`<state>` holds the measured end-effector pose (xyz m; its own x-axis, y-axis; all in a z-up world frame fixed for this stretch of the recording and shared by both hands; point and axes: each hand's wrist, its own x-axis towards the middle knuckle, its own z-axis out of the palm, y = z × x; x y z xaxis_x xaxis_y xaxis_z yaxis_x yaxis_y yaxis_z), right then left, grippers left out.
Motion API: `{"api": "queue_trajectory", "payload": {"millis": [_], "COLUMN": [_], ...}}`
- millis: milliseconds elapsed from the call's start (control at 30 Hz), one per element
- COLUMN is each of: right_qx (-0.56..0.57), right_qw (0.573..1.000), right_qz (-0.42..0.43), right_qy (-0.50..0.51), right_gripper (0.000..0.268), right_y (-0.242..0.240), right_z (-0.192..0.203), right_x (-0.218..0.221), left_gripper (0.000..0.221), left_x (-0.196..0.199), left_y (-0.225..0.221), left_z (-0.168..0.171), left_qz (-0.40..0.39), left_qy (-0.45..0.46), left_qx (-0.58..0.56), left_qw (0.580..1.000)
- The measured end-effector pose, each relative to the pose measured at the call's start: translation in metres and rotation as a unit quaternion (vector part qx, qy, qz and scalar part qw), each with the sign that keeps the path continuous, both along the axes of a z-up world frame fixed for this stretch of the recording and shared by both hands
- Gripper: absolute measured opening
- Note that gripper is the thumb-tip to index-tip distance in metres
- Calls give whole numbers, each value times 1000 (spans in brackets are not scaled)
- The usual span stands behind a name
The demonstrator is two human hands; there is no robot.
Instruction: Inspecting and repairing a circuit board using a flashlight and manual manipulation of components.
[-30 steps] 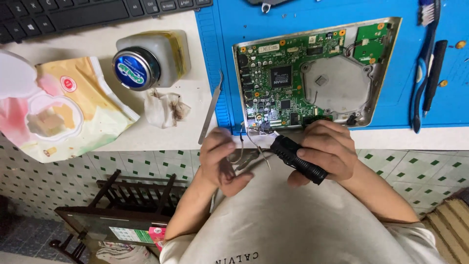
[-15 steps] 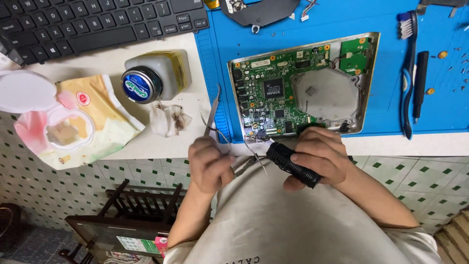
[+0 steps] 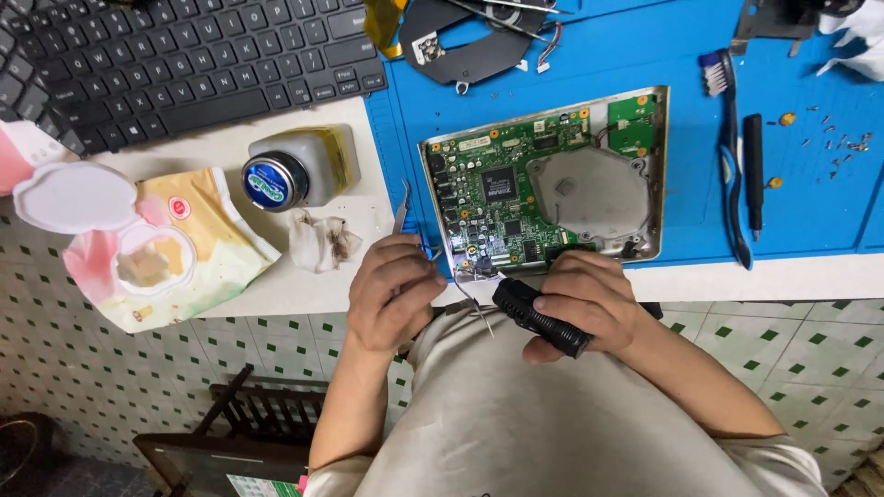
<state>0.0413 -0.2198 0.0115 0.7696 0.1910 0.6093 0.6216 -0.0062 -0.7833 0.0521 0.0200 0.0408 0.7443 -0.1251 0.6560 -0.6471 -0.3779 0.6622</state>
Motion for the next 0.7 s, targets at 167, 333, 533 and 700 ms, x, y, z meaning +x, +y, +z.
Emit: {"api": "queue_trajectory", "payload": {"millis": [167, 333, 533, 700], "right_qx": [14, 21, 29, 9], "right_qw": [1000, 1000, 999, 1000], "right_qz": [-19, -15, 3, -8], "right_qy": [6, 15, 18, -10], "right_gripper": [40, 41, 38, 39], "right_y": [1, 1, 0, 0], "right_z": [-2, -3, -7, -6], "right_x": [-1, -2, -4, -4], "left_gripper": [21, 21, 25, 27], "left_x": [-15, -20, -29, -35], "left_y": [11, 10, 20, 21], "left_z": [-4, 0, 3, -4], "left_qz": [-37, -8, -18, -34], "left_qy": [15, 2, 18, 17], "left_qx": [39, 85, 124, 112], "left_qw": [998, 996, 992, 993]}}
